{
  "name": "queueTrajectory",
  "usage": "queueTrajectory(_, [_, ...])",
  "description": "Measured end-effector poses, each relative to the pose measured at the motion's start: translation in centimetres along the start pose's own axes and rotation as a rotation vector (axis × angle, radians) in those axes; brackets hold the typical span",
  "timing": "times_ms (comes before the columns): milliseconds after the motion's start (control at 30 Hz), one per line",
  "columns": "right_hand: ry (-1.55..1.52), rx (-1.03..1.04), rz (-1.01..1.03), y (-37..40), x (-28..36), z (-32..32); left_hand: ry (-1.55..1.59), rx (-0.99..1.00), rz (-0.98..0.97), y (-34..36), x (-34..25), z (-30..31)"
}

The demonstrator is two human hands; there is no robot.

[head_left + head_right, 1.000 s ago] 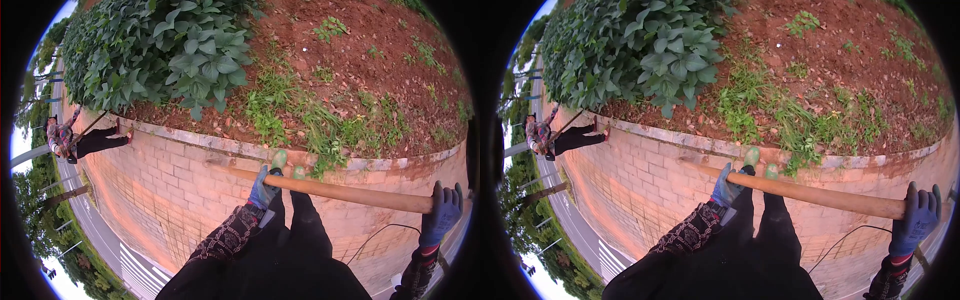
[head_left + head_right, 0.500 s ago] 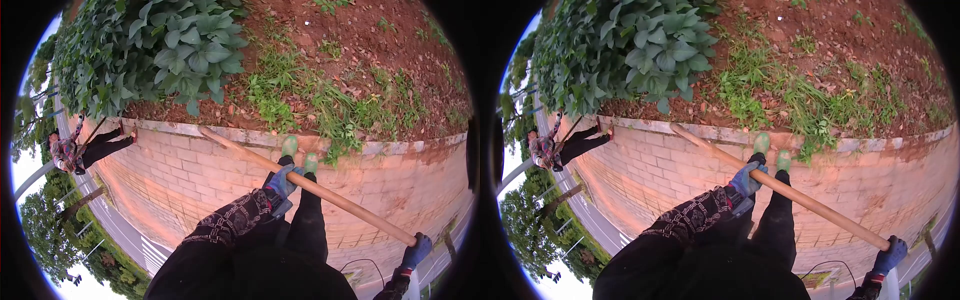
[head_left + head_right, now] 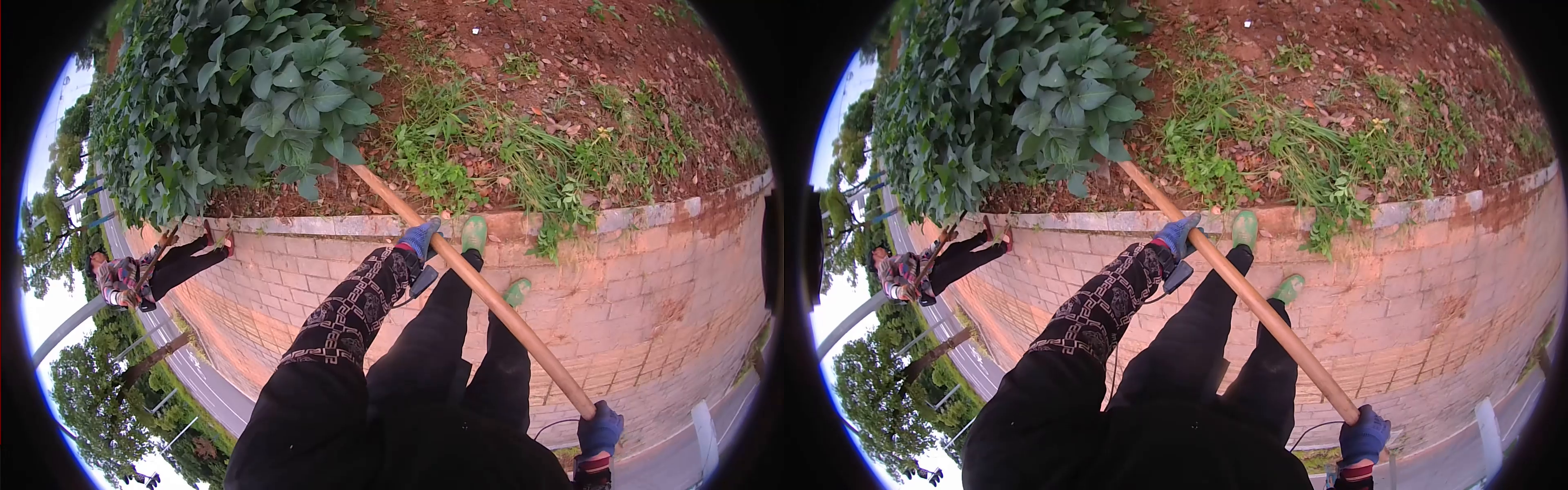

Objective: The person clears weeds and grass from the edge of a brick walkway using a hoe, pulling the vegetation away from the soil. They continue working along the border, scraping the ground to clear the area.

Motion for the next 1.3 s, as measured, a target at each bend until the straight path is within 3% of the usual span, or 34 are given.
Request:
queueTrajectory(100, [-0.072, -0.036, 0.003, 2.2, -1.4, -1.9, -0.332, -0.125, -0.094, -0.8, 0.8, -2.2])
queueTrajectory(167, [-0.120, -0.064, -0.029, 4.1, -4.4, -3.7, -0.492, -0.037, -0.105, -2.8, 4.8, -4.9])
queueTrajectory(200, [-0.124, -0.064, -0.035, 5.3, -6.5, -4.4, -0.611, -0.013, -0.205, -4.5, 7.4, -6.4])
queueTrajectory(367, [-0.019, -0.072, -0.310, 13.3, -22.1, -6.8, -0.344, 0.142, -0.101, 4.7, 20.9, -21.3])
queueTrajectory(500, [0.105, -0.186, -0.510, 19.4, -32.1, -11.3, -0.101, 0.508, 0.123, 13.2, 28.3, -29.3])
queueTrajectory(567, [0.045, -0.221, -0.563, 21.7, -34.7, -13.5, -0.071, 0.563, 0.179, 17.0, 29.5, -30.8])
queueTrajectory(633, [0.089, -0.064, -0.710, 23.2, -36.8, -16.5, -0.034, 0.612, 0.234, 18.4, 31.0, -30.7])
queueTrajectory(733, [0.053, 0.044, -0.744, 22.9, -34.3, -19.2, 0.049, 0.654, 0.332, 18.6, 32.4, -28.2])
queueTrajectory(767, [0.057, 0.115, -0.753, 22.9, -34.5, -22.3, 0.103, 0.615, 0.342, 18.5, 31.8, -26.6])
queueTrajectory(800, [-0.065, -0.001, -0.607, 22.0, -32.7, -22.8, 0.156, 0.575, 0.352, 18.1, 30.8, -25.2])
queueTrajectory(900, [-0.105, 0.094, -0.543, 19.4, -29.7, -28.6, 0.131, 0.433, 0.315, 15.0, 27.6, -20.1])
queueTrajectory(1033, [-0.573, 0.445, -0.340, 12.1, -17.5, -29.7, 0.083, 0.305, 0.193, 10.7, 16.8, -15.1])
queueTrajectory(1067, [-0.637, 0.525, -0.320, 10.3, -14.9, -29.9, 0.098, 0.410, 0.122, 8.9, 13.7, -14.6])
queueTrajectory(1133, [-0.514, 0.342, -0.178, 5.6, -8.3, -23.3, 0.151, 0.491, 0.074, 7.4, 6.7, -15.0])
queueTrajectory(1167, [-0.502, 0.306, -0.149, 3.7, -5.6, -21.0, 0.072, 0.348, -0.046, 4.9, 3.4, -14.0])
queueTrajectory(1200, [-0.491, 0.271, -0.120, 1.8, -2.9, -18.7, 0.121, 0.386, -0.085, 3.0, 0.3, -14.1])
queueTrajectory(1233, [-0.485, 0.252, -0.103, 0.2, -0.4, -16.4, 0.064, 0.179, -0.170, 1.2, -2.5, -13.2])
queueTrajectory(1267, [-0.477, 0.233, -0.087, -1.0, 1.8, -14.0, 0.094, 0.385, -0.208, -1.5, -5.0, -13.6])
queueTrajectory(1300, [-0.489, 0.182, -0.060, -1.8, 3.8, -11.1, 0.061, 0.221, -0.233, -2.3, -7.1, -13.6])
Point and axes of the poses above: each hand's wrist, its own y-axis away from the middle knuckle, its own z-axis out of the back of the hand, x = y × z, the point moved 8 cm from there along -y, towards the middle knuckle, and after that the axes turned 6 degrees about -z, right-handed, at the moved point
